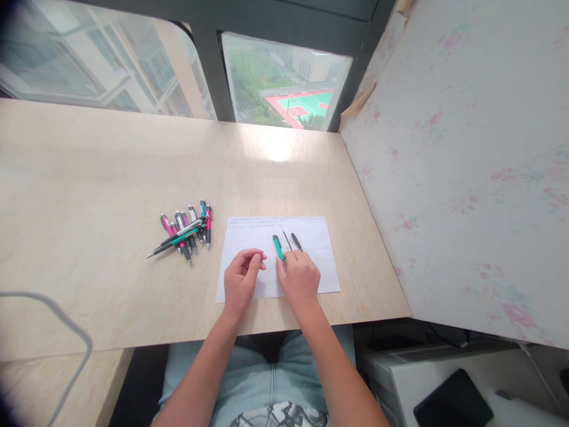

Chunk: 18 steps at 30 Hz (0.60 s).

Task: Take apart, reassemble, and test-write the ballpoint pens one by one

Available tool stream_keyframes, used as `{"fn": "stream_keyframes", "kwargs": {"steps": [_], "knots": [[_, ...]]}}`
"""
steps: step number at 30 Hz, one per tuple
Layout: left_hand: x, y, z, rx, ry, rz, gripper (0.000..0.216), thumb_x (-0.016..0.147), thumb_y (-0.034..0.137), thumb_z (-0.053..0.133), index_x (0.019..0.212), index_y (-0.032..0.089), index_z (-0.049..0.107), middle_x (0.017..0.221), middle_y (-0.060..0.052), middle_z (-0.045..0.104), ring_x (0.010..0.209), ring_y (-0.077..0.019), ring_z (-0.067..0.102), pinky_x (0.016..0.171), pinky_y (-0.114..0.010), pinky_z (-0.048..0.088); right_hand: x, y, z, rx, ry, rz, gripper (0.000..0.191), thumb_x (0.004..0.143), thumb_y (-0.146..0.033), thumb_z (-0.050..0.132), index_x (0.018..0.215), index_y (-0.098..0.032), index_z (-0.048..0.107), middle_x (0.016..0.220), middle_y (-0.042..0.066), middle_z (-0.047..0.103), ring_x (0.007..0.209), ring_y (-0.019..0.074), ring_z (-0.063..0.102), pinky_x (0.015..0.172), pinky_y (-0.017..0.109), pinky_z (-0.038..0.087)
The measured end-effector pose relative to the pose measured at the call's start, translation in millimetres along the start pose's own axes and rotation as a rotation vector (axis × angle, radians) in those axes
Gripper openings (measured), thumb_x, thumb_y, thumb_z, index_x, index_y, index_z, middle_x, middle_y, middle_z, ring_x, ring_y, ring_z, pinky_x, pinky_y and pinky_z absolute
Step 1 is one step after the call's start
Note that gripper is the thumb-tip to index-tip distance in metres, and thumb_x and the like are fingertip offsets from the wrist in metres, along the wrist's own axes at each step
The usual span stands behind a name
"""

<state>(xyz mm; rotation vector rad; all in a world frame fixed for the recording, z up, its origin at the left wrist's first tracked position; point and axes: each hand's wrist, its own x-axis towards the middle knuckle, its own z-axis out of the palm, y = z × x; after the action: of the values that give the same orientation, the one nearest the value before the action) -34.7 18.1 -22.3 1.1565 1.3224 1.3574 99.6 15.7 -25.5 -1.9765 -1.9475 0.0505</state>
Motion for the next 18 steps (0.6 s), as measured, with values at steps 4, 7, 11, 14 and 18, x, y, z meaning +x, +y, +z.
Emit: {"fn": "stream_keyframes", "kwargs": {"steps": [4, 7, 11, 14, 18], "knots": [[-0.1, -2.0, 0.9, 0.029, -0.011, 0.005, 0.016, 0.089, 0.032, 0.057, 0.090, 0.018, 0.065, 0.077, -0.003, 0.068, 0.065, -0.0138, 0.063, 0.066, -0.027, 0.051, 1.6, 0.8, -2.3, 0.000, -0.005, -0.001, 0.017, 0.088, -0.036, 0.061, 0.084, -0.020, 0.066, 0.077, 0.004, 0.067, 0.076, 0.0187, 0.058, 0.058, 0.028, 0.030], [0.2, 0.4, 0.4, 0.042, -0.013, 0.007, 0.016, 0.089, 0.031, 0.057, 0.090, 0.018, 0.065, 0.079, -0.003, 0.068, 0.065, -0.0135, 0.063, 0.066, -0.027, 0.051, -8.5, 7.0, -8.9, 0.084, 0.017, -0.005, 0.016, 0.090, -0.033, 0.059, 0.082, -0.021, 0.065, 0.074, 0.002, 0.065, 0.073, 0.0175, 0.057, 0.060, 0.027, 0.032], [-5.8, 6.2, -4.9, 0.065, -0.033, -0.015, 0.015, 0.090, 0.031, 0.055, 0.090, 0.018, 0.064, 0.079, -0.002, 0.067, 0.062, -0.0129, 0.061, 0.063, -0.026, 0.050, -31.6, 23.9, -20.6, 0.332, 0.044, -0.023, 0.027, 0.095, -0.027, 0.050, 0.070, -0.019, 0.058, 0.064, -0.001, 0.055, 0.060, 0.0130, 0.049, 0.062, 0.026, 0.035], [-16.8, 9.3, -10.7, 0.179, -0.071, 0.012, 0.016, 0.091, 0.031, 0.053, 0.090, 0.019, 0.063, 0.072, -0.001, 0.065, 0.062, -0.0141, 0.060, 0.061, -0.026, 0.048, -47.1, 37.2, -26.2, 0.475, 0.068, -0.033, 0.034, 0.096, -0.025, 0.046, 0.062, -0.020, 0.047, 0.059, -0.003, 0.043, 0.056, 0.0118, 0.041, 0.058, 0.026, 0.032], [-31.8, 10.6, -12.2, 0.437, -0.251, 0.199, 0.020, 0.092, 0.026, 0.050, 0.077, 0.019, 0.061, 0.068, -0.001, 0.061, 0.063, -0.0142, 0.055, 0.061, -0.026, 0.042, -56.6, 44.8, -25.0, 0.543, 0.073, -0.046, 0.037, 0.095, -0.022, 0.045, 0.059, -0.021, 0.035, 0.058, -0.006, 0.031, 0.052, 0.0101, 0.032, 0.053, 0.026, 0.027]]}}
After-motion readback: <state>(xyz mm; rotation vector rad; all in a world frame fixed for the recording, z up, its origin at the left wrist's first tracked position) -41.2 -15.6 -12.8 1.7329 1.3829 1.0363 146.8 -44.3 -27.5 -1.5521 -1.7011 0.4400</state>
